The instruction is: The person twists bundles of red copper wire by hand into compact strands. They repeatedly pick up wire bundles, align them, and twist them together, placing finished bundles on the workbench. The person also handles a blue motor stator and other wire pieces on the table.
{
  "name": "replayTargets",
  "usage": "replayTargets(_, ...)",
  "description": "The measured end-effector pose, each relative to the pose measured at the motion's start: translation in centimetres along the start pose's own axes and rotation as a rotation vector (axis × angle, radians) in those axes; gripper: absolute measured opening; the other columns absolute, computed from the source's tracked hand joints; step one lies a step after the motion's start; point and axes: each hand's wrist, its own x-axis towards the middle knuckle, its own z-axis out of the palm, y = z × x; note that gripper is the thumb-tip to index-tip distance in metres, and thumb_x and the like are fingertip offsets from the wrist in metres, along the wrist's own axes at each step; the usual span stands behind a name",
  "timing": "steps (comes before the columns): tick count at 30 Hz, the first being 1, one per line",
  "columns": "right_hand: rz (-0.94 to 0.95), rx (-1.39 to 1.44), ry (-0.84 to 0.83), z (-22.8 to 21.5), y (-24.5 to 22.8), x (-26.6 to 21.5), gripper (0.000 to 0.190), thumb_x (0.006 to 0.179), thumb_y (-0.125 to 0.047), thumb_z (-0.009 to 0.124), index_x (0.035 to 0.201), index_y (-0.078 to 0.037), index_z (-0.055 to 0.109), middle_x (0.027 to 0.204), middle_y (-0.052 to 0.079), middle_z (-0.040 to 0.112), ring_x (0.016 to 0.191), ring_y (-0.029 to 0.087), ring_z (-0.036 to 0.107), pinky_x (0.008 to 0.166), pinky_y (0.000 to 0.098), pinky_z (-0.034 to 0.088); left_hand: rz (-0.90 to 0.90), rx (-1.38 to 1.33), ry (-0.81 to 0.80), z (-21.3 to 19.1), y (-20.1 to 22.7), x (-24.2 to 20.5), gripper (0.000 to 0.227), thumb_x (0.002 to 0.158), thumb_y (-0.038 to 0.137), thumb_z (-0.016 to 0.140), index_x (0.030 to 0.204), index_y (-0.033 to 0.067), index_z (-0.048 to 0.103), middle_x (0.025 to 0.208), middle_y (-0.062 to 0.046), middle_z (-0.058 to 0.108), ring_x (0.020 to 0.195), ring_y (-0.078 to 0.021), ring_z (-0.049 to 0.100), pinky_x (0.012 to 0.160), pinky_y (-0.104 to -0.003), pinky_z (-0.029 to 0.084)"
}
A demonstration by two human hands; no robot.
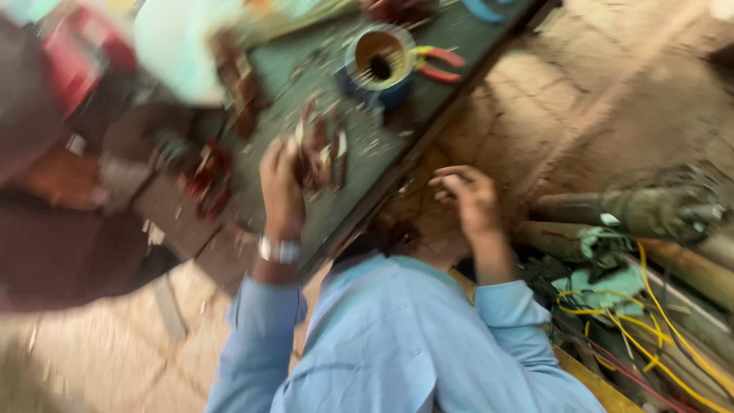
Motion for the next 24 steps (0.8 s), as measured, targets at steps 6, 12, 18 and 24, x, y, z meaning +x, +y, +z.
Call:
replayTargets(6,-0.009,0.16,-0.376,4.7,-2.7,-0.4,0.033,0.101,-0.02,0.063,0.128,-0.001,0.068,0.105,0.004,0.071,0.081,0.008,0.062,0.072,0.0237,0.053,-0.201,-0.137,-0.295,6.6,-2.9,-4.3,0.023,0.108,0.023,0.057,0.097,0.0025,0.061,0.085,-0.005,0.067,0.076,-0.0089,0.06,0.069,-0.022,0.047)
replayTargets(12,-0.164,0.152,-0.349,4.5,-8.0,-2.2,0.025,0.099,-0.018,0.069,0.112,0.003,0.07,0.093,0.004,0.071,0.073,0.01,0.064,0.063,0.0264,0.053,-0.043,-0.044,-0.332,10.0,0.5,-5.2,0.016,0.106,0.015,0.06,0.106,-0.0001,0.066,0.092,-0.004,0.07,0.083,-0.0091,0.064,0.075,-0.024,0.052)
replayTargets(18,-0.293,-0.121,-0.243,3.0,-10.1,-4.9,0.021,0.101,-0.01,0.072,0.115,0.005,0.07,0.103,0.007,0.072,0.089,0.014,0.066,0.081,0.0283,0.056,-0.038,-0.236,-0.412,11.7,1.4,-5.1,0.024,0.114,0.02,0.053,0.103,0.0003,0.062,0.087,-0.003,0.064,0.08,-0.0108,0.063,0.074,-0.026,0.052)
replayTargets(24,-0.241,0.115,-0.288,2.3,-11.8,-6.0,0.034,0.094,0.002,0.073,0.127,0.006,0.065,0.113,0.01,0.073,0.096,0.016,0.071,0.086,0.0289,0.06,-0.103,-0.369,-0.477,13.1,3.3,-4.8,0.026,0.115,0.022,0.052,0.107,-0.0014,0.062,0.088,-0.005,0.065,0.079,-0.0128,0.064,0.071,-0.03,0.055)
